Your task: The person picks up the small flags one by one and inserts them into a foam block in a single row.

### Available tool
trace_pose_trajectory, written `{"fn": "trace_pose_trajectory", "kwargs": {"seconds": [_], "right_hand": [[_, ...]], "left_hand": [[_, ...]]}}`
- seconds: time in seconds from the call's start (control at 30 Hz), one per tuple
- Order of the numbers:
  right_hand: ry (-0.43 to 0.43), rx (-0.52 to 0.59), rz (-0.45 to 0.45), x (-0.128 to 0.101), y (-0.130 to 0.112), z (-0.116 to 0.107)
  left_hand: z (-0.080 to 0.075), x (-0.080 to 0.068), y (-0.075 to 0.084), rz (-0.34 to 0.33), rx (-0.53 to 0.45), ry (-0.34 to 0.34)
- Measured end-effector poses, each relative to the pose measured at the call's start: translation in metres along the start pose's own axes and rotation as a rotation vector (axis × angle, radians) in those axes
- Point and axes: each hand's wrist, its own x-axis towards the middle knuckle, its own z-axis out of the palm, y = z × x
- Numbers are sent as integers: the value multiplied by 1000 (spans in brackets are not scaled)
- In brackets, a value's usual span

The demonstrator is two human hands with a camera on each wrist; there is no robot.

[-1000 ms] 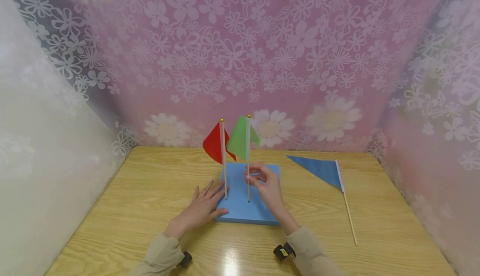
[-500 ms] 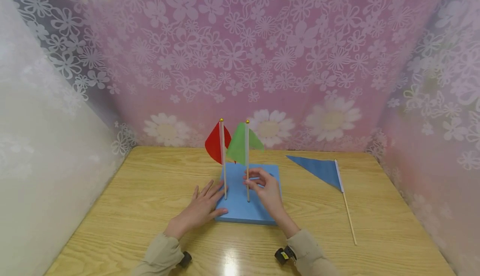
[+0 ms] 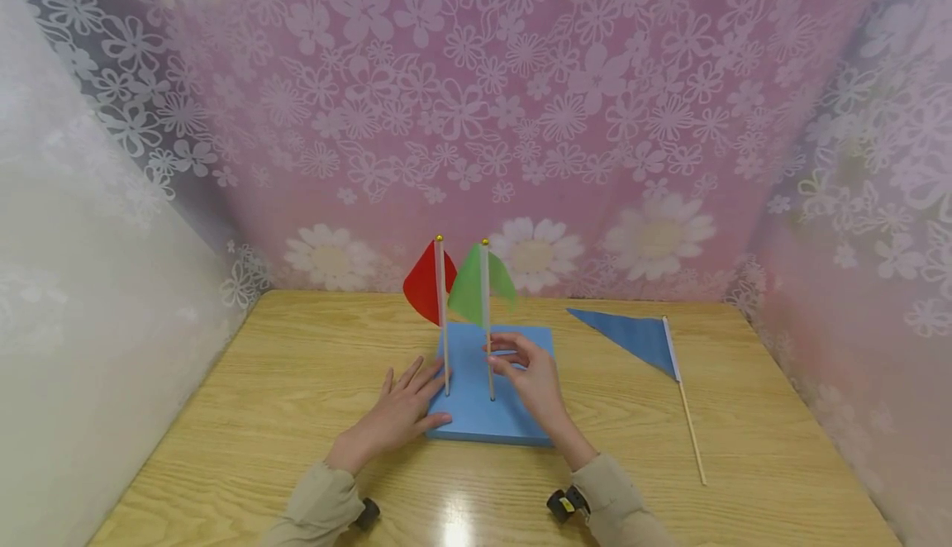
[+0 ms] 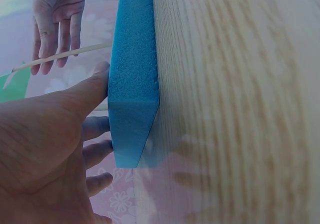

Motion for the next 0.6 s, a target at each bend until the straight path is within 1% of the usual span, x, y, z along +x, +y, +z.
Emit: {"fn": "trace_pose_trajectory", "kwargs": {"seconds": [0.2, 0.6], "right_hand": [[7, 6, 18, 1, 0, 1], [49, 1, 15, 0, -2, 3]], "left_hand": [[1, 1, -1, 5, 3, 1], [1, 0, -1, 17, 14, 13]]}}
